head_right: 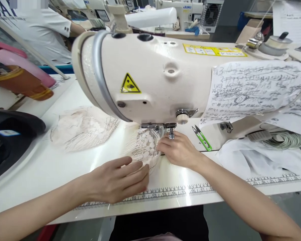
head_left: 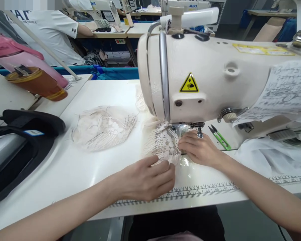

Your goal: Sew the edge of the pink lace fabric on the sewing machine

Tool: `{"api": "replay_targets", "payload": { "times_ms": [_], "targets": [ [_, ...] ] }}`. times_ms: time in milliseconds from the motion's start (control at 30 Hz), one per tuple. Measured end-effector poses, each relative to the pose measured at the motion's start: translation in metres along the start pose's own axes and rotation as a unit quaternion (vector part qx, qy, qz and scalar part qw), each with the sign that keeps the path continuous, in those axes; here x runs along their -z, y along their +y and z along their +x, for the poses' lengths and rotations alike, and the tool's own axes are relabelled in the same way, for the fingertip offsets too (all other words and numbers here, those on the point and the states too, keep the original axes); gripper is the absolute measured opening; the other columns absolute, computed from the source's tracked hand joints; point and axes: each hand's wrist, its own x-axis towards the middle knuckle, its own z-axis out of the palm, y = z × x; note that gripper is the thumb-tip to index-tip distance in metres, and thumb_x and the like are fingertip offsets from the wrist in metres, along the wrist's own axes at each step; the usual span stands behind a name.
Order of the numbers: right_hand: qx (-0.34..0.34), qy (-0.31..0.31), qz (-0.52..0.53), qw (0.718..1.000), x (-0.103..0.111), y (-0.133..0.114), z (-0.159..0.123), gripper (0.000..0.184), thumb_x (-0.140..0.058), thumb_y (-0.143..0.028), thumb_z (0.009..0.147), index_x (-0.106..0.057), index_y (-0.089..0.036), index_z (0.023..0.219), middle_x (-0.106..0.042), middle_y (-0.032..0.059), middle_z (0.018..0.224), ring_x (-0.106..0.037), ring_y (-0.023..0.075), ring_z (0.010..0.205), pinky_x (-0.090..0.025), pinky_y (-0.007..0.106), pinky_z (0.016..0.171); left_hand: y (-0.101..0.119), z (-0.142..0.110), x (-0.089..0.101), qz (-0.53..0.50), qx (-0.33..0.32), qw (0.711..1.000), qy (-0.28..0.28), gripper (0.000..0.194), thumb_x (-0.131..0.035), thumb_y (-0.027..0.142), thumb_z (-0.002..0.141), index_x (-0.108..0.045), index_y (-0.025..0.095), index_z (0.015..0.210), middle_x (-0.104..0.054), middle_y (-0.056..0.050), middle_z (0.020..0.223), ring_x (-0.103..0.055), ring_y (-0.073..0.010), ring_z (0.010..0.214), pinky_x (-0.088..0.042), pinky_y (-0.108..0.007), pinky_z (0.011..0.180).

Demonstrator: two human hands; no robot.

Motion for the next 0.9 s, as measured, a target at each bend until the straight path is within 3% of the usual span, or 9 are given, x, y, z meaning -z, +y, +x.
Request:
{"api": "replay_targets", "payload": {
  "times_ms": [100,233,367,433,500,600,733,833,900],
  "targets": [
    [-0.012,-0.006,0.031,0.999,0.000,0.002,-0.001,0.032,-0.038,0.001,0.079,-0.063,-0.019,0.085,-0.069,-0.0004,0.084,-0.059,0.0132,0.077,-0.040,0.026,0.061,0.017,-0.010,0.007,0.033,0.018,0.997,-0.069,0.018,-0.052,0.013,0.089,-0.066,0.018,0.098,-0.066,-0.007,0.109,-0.059,-0.0199,0.095,-0.048,-0.029,0.065],
    [-0.024,-0.015,0.062,0.998,0.004,0.002,-0.001,0.032,-0.038,-0.004,0.074,-0.061,-0.018,0.092,-0.069,0.0011,0.088,-0.057,0.0143,0.074,-0.037,0.028,0.060,0.026,-0.015,0.008,-0.033,0.159,0.986,-0.033,0.026,-0.040,0.003,0.088,-0.060,0.014,0.100,-0.067,-0.010,0.101,-0.063,-0.0188,0.089,-0.048,-0.026,0.059],
    [-0.034,-0.044,0.060,0.997,0.004,-0.002,-0.001,0.033,-0.047,-0.018,0.073,-0.057,-0.015,0.105,-0.067,0.0051,0.090,-0.057,0.0196,0.082,-0.036,0.030,0.063,0.009,-0.007,0.019,-0.186,0.394,0.900,-0.030,0.020,-0.031,0.019,0.098,-0.051,0.016,0.100,-0.065,-0.002,0.077,-0.060,-0.0121,0.055,-0.042,-0.021,0.044],
    [-0.053,-0.044,0.043,0.997,0.001,-0.004,0.000,0.028,-0.051,-0.023,0.078,-0.056,-0.016,0.105,-0.066,0.0046,0.086,-0.058,0.0198,0.084,-0.035,0.029,0.062,-0.002,-0.003,0.024,-0.233,0.445,0.864,-0.045,0.021,-0.034,0.033,0.099,-0.050,0.018,0.098,-0.064,0.001,0.070,-0.058,-0.0123,0.049,-0.041,-0.022,0.043],
    [-0.062,-0.030,0.027,0.997,-0.003,-0.005,0.001,0.016,-0.048,-0.020,0.085,-0.058,-0.018,0.098,-0.066,0.0025,0.081,-0.059,0.0177,0.082,-0.035,0.029,0.063,-0.011,0.000,0.024,-0.256,0.429,0.864,-0.068,0.024,-0.044,0.041,0.095,-0.050,0.020,0.103,-0.067,-0.002,0.081,-0.064,-0.0158,0.061,-0.045,-0.023,0.049],
    [-0.052,-0.017,0.025,0.998,-0.006,-0.003,0.001,0.017,-0.042,-0.015,0.090,-0.059,-0.019,0.091,-0.066,0.0003,0.080,-0.060,0.0149,0.080,-0.036,0.029,0.068,-0.017,0.003,0.017,-0.256,0.378,0.884,-0.099,0.023,-0.047,0.035,0.093,-0.052,0.020,0.109,-0.068,-0.005,0.097,-0.067,-0.0176,0.072,-0.047,-0.025,0.055],
    [-0.041,0.005,0.051,0.998,-0.003,-0.005,0.002,0.015,-0.047,-0.026,0.090,-0.058,-0.018,0.096,-0.067,0.0022,0.086,-0.060,0.0168,0.084,-0.039,0.031,0.072,-0.018,0.008,0.006,-0.249,0.366,0.895,-0.050,0.024,-0.037,0.027,0.098,-0.060,0.017,0.096,-0.065,-0.002,0.082,-0.060,-0.0111,0.060,-0.042,-0.022,0.052],
    [-0.050,0.023,0.054,0.997,-0.003,-0.010,0.006,0.029,-0.055,-0.041,0.085,-0.058,-0.016,0.100,-0.067,0.0046,0.092,-0.059,0.0202,0.091,-0.040,0.032,0.071,-0.017,0.013,0.003,-0.216,0.343,0.914,-0.008,0.033,-0.039,0.030,0.099,-0.062,0.016,0.080,-0.059,0.001,0.065,-0.053,-0.0086,0.052,-0.037,-0.021,0.048],
    [-0.048,0.039,0.037,0.997,-0.005,-0.013,0.009,0.017,-0.053,-0.030,0.085,-0.060,-0.017,0.094,-0.067,0.0028,0.090,-0.059,0.0183,0.088,-0.040,0.031,0.071,-0.016,0.014,0.003,-0.168,0.309,0.936,0.010,0.037,-0.040,0.028,0.099,-0.061,0.015,0.072,-0.055,0.002,0.058,-0.050,-0.0085,0.048,-0.035,-0.021,0.045]
  ]
}}
